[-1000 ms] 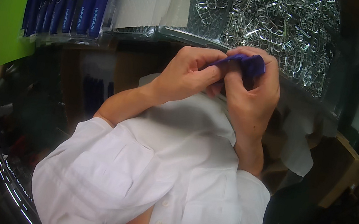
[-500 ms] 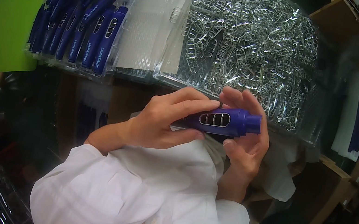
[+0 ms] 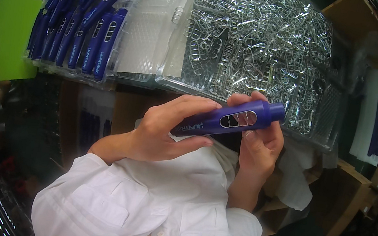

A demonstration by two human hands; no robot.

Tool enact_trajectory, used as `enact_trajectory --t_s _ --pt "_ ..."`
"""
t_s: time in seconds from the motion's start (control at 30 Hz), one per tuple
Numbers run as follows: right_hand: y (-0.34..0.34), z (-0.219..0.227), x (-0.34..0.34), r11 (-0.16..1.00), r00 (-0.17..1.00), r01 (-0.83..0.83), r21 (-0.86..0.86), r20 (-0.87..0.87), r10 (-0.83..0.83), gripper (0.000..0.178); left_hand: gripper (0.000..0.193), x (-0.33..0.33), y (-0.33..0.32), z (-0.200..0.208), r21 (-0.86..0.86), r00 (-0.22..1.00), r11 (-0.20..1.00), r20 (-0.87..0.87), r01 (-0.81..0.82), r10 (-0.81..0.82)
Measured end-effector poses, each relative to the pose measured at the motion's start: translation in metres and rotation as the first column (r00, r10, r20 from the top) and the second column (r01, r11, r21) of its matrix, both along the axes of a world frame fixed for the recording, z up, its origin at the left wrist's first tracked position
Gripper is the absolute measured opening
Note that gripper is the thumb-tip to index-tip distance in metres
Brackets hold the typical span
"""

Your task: Assembling small metal components into blue plastic electronic device housings and placing them into a box.

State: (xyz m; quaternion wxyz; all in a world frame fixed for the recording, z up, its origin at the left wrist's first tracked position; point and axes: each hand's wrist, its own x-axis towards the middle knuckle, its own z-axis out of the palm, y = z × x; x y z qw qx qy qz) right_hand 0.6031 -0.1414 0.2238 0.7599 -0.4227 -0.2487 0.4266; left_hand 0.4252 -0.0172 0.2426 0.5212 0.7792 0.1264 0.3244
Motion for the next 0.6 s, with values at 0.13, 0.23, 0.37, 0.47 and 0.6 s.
enact_trajectory --t_s 0.13,0.23,0.37,0.47,0.6 --pt "0.002 -0.002 0.003 1.000 0.999 -0.022 -0.003 -0.047 0.022 0.071 0.061 0.000 -0.002 0.000 -0.027 1.000 1.000 -0.004 0.000 0.000" --pt "0.003 -0.005 0.004 0.999 0.998 -0.035 0.011 -0.052 0.035 0.070 0.058 0.001 -0.002 -0.003 0.003 1.000 1.000 0.015 -0.002 0.001" --pt "0.006 -0.008 0.004 0.999 0.998 -0.038 0.012 -0.044 0.039 0.070 0.054 0.000 0.000 -0.008 0.066 1.000 0.998 0.028 -0.011 0.009" --pt "0.009 -0.011 0.004 0.998 0.998 -0.056 0.016 -0.031 0.056 0.071 0.052 -0.003 0.002 -0.009 0.152 1.000 0.988 -0.011 -0.022 0.024" --pt "0.008 -0.007 0.001 0.998 0.999 -0.052 -0.017 -0.014 0.052 0.074 0.050 -0.008 0.002 -0.005 0.356 0.995 0.933 -0.064 -0.049 0.077"
